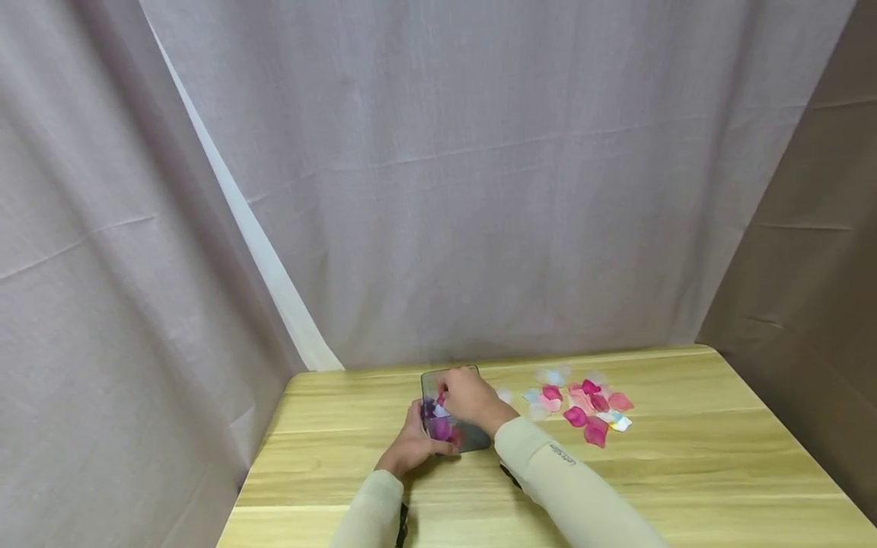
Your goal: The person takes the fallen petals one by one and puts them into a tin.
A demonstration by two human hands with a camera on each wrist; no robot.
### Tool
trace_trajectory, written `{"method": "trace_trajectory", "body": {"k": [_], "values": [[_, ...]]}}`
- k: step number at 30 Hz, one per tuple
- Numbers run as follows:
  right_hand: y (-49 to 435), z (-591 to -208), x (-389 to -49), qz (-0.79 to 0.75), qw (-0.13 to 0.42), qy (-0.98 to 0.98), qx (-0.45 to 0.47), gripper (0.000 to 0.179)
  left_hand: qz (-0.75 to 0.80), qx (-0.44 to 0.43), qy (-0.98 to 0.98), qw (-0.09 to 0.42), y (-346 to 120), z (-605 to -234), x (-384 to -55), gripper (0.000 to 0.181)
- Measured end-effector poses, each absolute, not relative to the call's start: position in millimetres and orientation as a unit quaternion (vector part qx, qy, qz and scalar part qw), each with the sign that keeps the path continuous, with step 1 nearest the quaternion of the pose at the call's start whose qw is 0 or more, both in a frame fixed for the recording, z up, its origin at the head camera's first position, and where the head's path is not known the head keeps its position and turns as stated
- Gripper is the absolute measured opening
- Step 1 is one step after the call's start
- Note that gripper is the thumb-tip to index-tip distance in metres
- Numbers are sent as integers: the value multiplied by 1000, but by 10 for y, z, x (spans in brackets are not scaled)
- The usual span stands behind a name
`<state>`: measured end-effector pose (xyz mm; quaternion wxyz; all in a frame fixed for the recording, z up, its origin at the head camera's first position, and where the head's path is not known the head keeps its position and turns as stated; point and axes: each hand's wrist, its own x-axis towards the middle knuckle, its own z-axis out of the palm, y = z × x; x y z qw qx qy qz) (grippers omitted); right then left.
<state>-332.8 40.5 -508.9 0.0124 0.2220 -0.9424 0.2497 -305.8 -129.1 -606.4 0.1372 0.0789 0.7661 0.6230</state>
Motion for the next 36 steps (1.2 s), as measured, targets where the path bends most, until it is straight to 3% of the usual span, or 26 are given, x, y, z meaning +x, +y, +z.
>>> {"method": "trace_trajectory", "body": {"k": [15,36], "values": [[405,-5089,-3303,258,13,-946,198,27,618,70,769,148,-1284,-6025,-3045,115],[428,-5128,-3276,281,7,-938,203,29,608,66,778,145,-1288,-6053,-3013,111]]}}
